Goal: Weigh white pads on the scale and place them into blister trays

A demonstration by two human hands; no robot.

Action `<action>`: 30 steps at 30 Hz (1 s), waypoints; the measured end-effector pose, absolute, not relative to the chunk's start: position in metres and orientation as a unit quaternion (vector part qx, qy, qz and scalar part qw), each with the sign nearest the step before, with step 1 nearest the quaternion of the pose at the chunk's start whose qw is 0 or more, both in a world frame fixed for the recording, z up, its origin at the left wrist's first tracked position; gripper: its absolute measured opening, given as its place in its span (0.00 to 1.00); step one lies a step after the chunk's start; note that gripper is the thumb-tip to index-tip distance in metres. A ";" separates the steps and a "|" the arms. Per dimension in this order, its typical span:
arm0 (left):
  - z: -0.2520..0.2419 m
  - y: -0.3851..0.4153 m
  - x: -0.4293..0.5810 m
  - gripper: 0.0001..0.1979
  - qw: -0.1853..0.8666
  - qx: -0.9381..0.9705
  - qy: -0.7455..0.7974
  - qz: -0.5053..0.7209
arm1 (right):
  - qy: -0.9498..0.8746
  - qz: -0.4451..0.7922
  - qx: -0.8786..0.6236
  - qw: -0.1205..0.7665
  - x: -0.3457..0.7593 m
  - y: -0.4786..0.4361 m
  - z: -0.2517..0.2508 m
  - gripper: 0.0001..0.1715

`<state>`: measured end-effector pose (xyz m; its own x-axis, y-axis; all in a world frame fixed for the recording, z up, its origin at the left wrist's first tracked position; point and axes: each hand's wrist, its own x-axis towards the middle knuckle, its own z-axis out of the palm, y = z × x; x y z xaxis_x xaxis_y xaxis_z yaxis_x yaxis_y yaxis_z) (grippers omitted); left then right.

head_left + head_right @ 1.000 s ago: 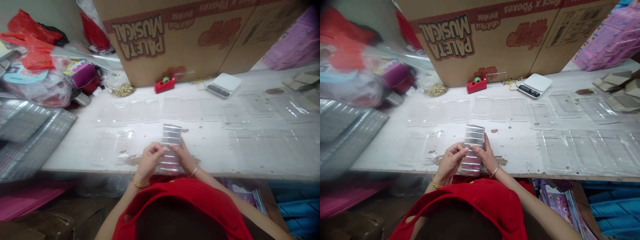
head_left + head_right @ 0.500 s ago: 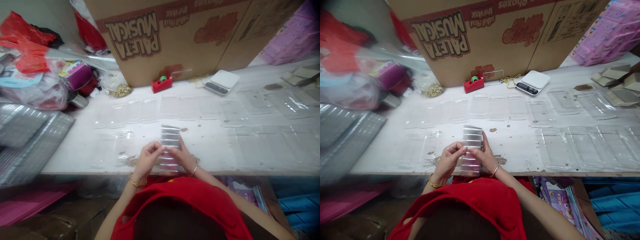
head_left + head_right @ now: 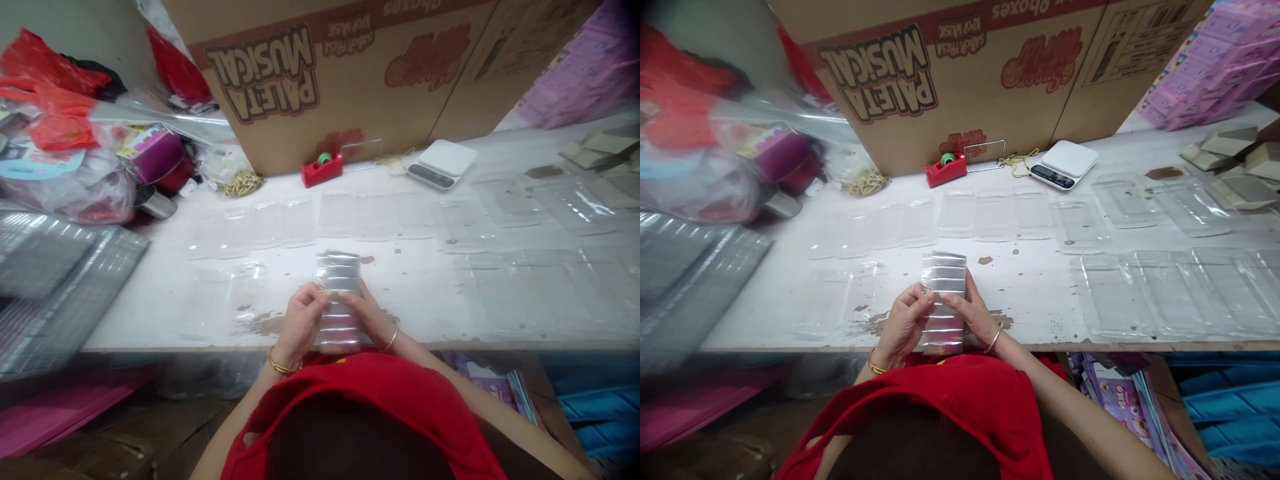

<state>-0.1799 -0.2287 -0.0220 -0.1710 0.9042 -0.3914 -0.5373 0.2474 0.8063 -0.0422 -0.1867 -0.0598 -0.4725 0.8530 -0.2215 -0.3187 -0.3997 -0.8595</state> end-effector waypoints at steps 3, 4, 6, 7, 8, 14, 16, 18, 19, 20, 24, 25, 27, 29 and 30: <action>-0.026 -0.228 -0.181 0.24 0.640 0.168 0.481 0.575 | -0.388 0.786 -0.320 0.360 -0.042 -0.186 -0.057 0.38; -0.028 -0.227 -0.181 0.24 0.645 0.163 0.479 0.573 | -0.379 0.794 -0.320 0.351 -0.043 -0.186 -0.056 0.39; -0.031 -0.225 -0.179 0.24 0.646 0.162 0.472 0.578 | -0.352 0.808 -0.332 0.336 -0.043 -0.187 -0.053 0.38; -0.032 -0.224 -0.178 0.24 0.642 0.167 0.468 0.583 | -0.335 0.815 -0.339 0.329 -0.044 -0.188 -0.053 0.35; -0.033 -0.223 -0.177 0.24 0.637 0.175 0.468 0.587 | -0.317 0.822 -0.345 0.323 -0.044 -0.188 -0.053 0.32; -0.037 -0.224 -0.174 0.22 0.601 0.229 0.514 0.568 | -0.306 0.814 -0.364 0.333 -0.043 -0.190 -0.057 0.31; -0.038 -0.226 -0.175 0.21 0.589 0.262 0.527 0.554 | -0.284 0.827 -0.358 0.329 -0.043 -0.190 -0.056 0.31; -0.038 -0.226 -0.175 0.20 0.577 0.290 0.539 0.541 | -0.256 0.846 -0.347 0.314 -0.043 -0.190 -0.053 0.33; -0.038 -0.226 -0.175 0.20 0.571 0.301 0.543 0.537 | -0.245 0.853 -0.341 0.309 -0.043 -0.190 -0.051 0.34; -0.037 -0.226 -0.174 0.20 0.563 0.311 0.547 0.536 | -0.237 0.859 -0.336 0.305 -0.042 -0.190 -0.048 0.35; -0.032 -0.225 -0.170 0.20 0.534 0.354 0.561 0.524 | -0.209 0.879 -0.315 0.290 -0.040 -0.192 -0.044 0.31; -0.030 -0.225 -0.170 0.20 0.528 0.365 0.563 0.520 | -0.203 0.882 -0.313 0.287 -0.040 -0.192 -0.045 0.29; -0.026 -0.224 -0.168 0.20 0.512 0.386 0.567 0.517 | -0.201 0.883 -0.313 0.288 -0.039 -0.193 -0.047 0.28; -0.023 -0.223 -0.167 0.20 0.497 0.402 0.570 0.517 | -0.209 0.880 -0.313 0.289 -0.038 -0.193 -0.049 0.28; -0.022 -0.222 -0.166 0.20 0.490 0.406 0.571 0.519 | -0.214 0.880 -0.311 0.289 -0.038 -0.193 -0.051 0.28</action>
<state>-0.1664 -0.2223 -0.0222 -0.1893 0.9722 -0.1379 -0.0444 0.1318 0.9903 -0.0381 -0.1931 -0.0505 -0.6392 0.6414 -0.4243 -0.3746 -0.7415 -0.5566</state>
